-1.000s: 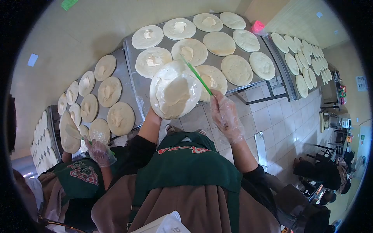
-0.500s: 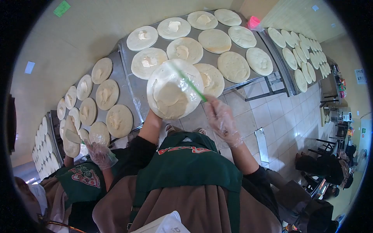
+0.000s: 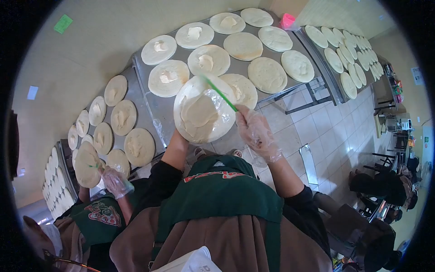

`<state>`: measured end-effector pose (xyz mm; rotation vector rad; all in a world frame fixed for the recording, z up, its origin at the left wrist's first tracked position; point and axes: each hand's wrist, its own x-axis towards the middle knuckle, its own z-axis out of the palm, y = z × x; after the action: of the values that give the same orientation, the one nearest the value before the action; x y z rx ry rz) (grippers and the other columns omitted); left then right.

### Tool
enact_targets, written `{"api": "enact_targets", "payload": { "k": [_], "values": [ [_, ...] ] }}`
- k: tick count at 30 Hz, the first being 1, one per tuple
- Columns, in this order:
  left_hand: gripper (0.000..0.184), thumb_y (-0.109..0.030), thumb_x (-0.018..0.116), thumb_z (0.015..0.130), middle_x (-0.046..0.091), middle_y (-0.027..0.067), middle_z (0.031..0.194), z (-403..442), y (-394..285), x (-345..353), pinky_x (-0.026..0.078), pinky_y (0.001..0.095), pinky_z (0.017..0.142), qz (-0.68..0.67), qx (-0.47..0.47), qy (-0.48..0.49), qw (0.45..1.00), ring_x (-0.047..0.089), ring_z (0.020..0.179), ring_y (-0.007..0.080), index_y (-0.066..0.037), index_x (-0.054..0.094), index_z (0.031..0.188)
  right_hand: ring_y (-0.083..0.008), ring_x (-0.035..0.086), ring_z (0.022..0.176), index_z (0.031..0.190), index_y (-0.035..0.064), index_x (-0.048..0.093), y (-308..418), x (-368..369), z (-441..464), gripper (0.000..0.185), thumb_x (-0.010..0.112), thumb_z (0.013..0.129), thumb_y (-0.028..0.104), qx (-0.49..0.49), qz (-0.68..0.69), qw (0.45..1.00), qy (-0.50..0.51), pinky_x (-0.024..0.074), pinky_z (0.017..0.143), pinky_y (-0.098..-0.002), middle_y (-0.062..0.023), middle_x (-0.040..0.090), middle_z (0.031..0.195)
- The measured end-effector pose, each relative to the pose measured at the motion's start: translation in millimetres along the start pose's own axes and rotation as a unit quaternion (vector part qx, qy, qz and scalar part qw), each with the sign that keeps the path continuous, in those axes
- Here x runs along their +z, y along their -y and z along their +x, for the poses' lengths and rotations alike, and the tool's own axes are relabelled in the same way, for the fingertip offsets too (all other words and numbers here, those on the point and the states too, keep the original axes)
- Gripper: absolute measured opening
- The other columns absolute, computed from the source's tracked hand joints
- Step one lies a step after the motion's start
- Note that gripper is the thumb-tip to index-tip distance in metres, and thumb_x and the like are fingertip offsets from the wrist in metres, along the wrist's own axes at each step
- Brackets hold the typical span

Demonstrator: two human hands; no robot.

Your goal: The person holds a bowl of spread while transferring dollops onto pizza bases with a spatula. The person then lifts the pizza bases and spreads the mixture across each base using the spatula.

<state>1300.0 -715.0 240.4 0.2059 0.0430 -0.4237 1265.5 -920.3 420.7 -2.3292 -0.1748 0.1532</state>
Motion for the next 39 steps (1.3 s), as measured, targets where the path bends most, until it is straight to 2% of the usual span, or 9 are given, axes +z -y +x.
{"api": "enact_targets", "payload": {
  "k": [5,11,14,16,24,28,31,33,39],
  "values": [
    [0.048,-0.034,0.037,0.097,0.049,0.0104,0.128,-0.6,-0.1,9.0,0.049,0.0359,0.09,0.124,0.074,0.003,0.99,0.054,0.11,0.0198,-0.009,0.033,0.137,-0.0372,0.062,0.076,0.108,0.0034,0.059,4.2,0.9,1.5,0.023,0.052,0.087,0.012,-0.159,-0.025,0.984,0.076,0.0481,0.066,-0.0419,-0.0227,0.062,0.082],
    [0.052,-0.042,0.036,0.096,0.048,0.0106,0.13,-9.3,-6.3,36.0,0.047,0.0358,0.092,0.199,0.064,-0.048,0.977,0.052,0.114,0.0225,-0.009,0.037,0.136,-0.0372,0.062,0.079,0.109,0.003,0.058,-16.3,-21.8,14.7,0.023,0.051,0.088,0.01,-0.095,-0.044,0.994,-0.025,0.0481,0.069,-0.0411,-0.0228,0.062,0.085],
    [0.061,-0.051,0.034,0.093,0.047,0.0119,0.132,-5.1,-10.9,46.3,0.042,0.0406,0.098,-0.072,-0.022,0.113,0.991,0.05,0.116,0.0261,-0.008,0.038,0.136,-0.0375,0.062,0.081,0.108,0.0012,0.058,-18.4,-40.5,27.7,0.023,0.05,0.088,0.01,-0.025,-0.067,0.997,-0.004,0.0477,0.07,-0.0412,-0.0238,0.062,0.085],
    [0.066,-0.055,0.032,0.091,0.046,0.0125,0.134,-6.4,-9.9,58.0,0.038,0.0443,0.101,0.188,0.03,-0.014,0.982,0.049,0.117,0.0283,-0.008,0.036,0.137,-0.0384,0.061,0.081,0.107,0.0002,0.057,-13.5,-48.5,35.4,0.022,0.049,0.088,0.01,-0.035,-0.081,0.996,-0.001,0.0474,0.069,-0.0411,-0.0248,0.061,0.083],
    [0.059,-0.049,0.037,0.092,0.05,0.0125,0.129,8.8,-7.2,50.1,0.04,0.0441,0.098,0.137,-0.05,-0.078,0.986,0.05,0.116,0.0274,-0.008,0.041,0.134,-0.0362,0.061,0.071,0.108,0.0018,0.057,22.3,-57.1,45.5,0.022,0.05,0.089,0.01,-0.106,-0.218,0.961,0.13,0.0462,0.062,-0.0395,-0.0218,0.061,0.08],
    [0.055,-0.045,0.042,0.092,0.051,0.0119,0.127,12.7,-0.6,41.7,0.045,0.0428,0.094,0.172,-0.023,-0.09,0.981,0.052,0.113,0.0257,-0.008,0.041,0.133,-0.0358,0.061,0.074,0.107,0.0022,0.058,8.3,-41.6,40.1,0.022,0.05,0.088,0.01,-0.184,-0.13,0.967,0.122,0.0469,0.064,-0.0393,-0.0222,0.061,0.081],
    [0.054,-0.043,0.04,0.094,0.049,0.0118,0.129,14.0,5.8,-7.7,0.045,0.0418,0.095,0.212,0.101,-0.043,0.971,0.052,0.114,0.025,-0.008,0.038,0.135,-0.0356,0.062,0.079,0.111,0.0035,0.057,-4.9,-26.3,27.2,0.024,0.049,0.089,0.01,-0.156,-0.091,0.983,0.041,0.0479,0.067,-0.0383,-0.0236,0.062,0.085],
    [0.053,-0.041,0.039,0.094,0.049,0.0113,0.13,7.9,-1.9,7.6,0.045,0.0411,0.096,0.098,0.071,-0.017,0.993,0.051,0.115,0.0246,-0.009,0.036,0.136,-0.0378,0.061,0.075,0.108,0.0029,0.057,-35.7,-4.0,16.9,0.022,0.05,0.089,0.012,-0.1,-0.067,0.99,-0.068,0.0465,0.065,-0.0427,-0.0237,0.06,0.078],
    [0.052,-0.042,0.037,0.094,0.048,0.0114,0.131,18.6,5.1,6.4,0.045,0.0413,0.096,-0.009,0.104,-0.044,0.994,0.051,0.116,0.0245,-0.01,0.036,0.136,-0.0413,0.06,0.072,0.114,0.0038,0.054,-48.8,40.5,-4.9,0.026,0.045,0.092,0.015,0.036,-0.052,0.997,-0.055,0.046,0.062,-0.0456,-0.027,0.059,0.075]
  ]
}}
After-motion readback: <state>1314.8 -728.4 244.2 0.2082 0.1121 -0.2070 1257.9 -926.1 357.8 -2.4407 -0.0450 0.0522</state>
